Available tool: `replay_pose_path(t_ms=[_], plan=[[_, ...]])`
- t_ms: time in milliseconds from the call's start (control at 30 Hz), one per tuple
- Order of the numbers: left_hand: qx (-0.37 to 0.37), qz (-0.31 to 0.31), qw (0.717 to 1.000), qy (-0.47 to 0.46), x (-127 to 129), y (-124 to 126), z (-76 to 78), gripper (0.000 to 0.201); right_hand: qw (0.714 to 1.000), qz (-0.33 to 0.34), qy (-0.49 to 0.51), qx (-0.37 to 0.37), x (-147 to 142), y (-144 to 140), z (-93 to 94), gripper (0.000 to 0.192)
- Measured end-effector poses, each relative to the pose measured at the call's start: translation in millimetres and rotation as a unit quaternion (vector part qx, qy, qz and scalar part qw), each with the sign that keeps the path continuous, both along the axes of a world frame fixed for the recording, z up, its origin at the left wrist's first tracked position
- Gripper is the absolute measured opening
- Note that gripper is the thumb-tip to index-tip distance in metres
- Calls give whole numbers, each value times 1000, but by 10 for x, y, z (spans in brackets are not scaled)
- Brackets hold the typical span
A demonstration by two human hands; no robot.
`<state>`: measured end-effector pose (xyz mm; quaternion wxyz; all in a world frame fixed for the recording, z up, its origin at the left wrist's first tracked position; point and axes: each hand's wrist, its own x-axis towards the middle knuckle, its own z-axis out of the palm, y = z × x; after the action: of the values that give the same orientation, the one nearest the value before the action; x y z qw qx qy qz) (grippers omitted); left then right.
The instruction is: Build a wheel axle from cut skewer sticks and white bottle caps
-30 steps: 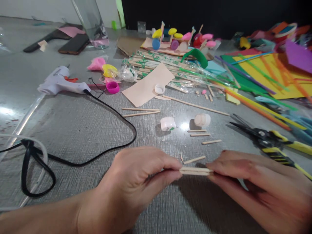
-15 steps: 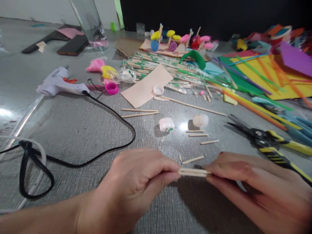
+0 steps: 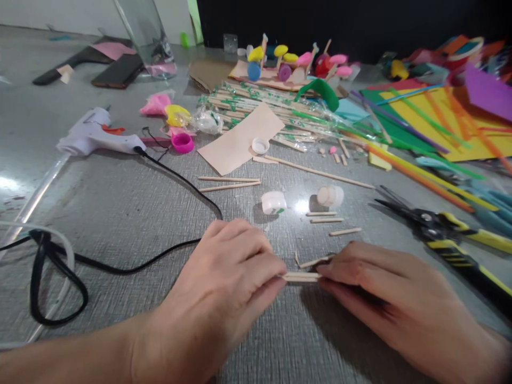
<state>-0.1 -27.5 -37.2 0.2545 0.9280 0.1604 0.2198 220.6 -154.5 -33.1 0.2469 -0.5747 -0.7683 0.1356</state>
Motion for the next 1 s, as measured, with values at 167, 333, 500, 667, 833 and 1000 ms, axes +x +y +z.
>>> replay_pose_path(t_ms=[167,333,500,667,833,1000], plan=[[9,-6,1000,22,10,-1,6,15,1000,-5,-25,1,-5,0,-27,9],[-13,4,1000,23,-4,6,-28,6,999,-11,-33,-3,0,-12,-9,11],[-22,-7,1000,12,-5,7,-29,9,999,-4,-33,-20,26,-23,-17,13],[-39,-44,998,16,-11,9,-46,13,998,18,-46,-29,46,-33,-40,15],[-62,-39,997,4,7,0,-56,17,998,28,-49,-16,42,-48,-44,15],[-66,-36,997,7,14,0,-49,17,998,22,-47,-17,22,-32,-31,14]])
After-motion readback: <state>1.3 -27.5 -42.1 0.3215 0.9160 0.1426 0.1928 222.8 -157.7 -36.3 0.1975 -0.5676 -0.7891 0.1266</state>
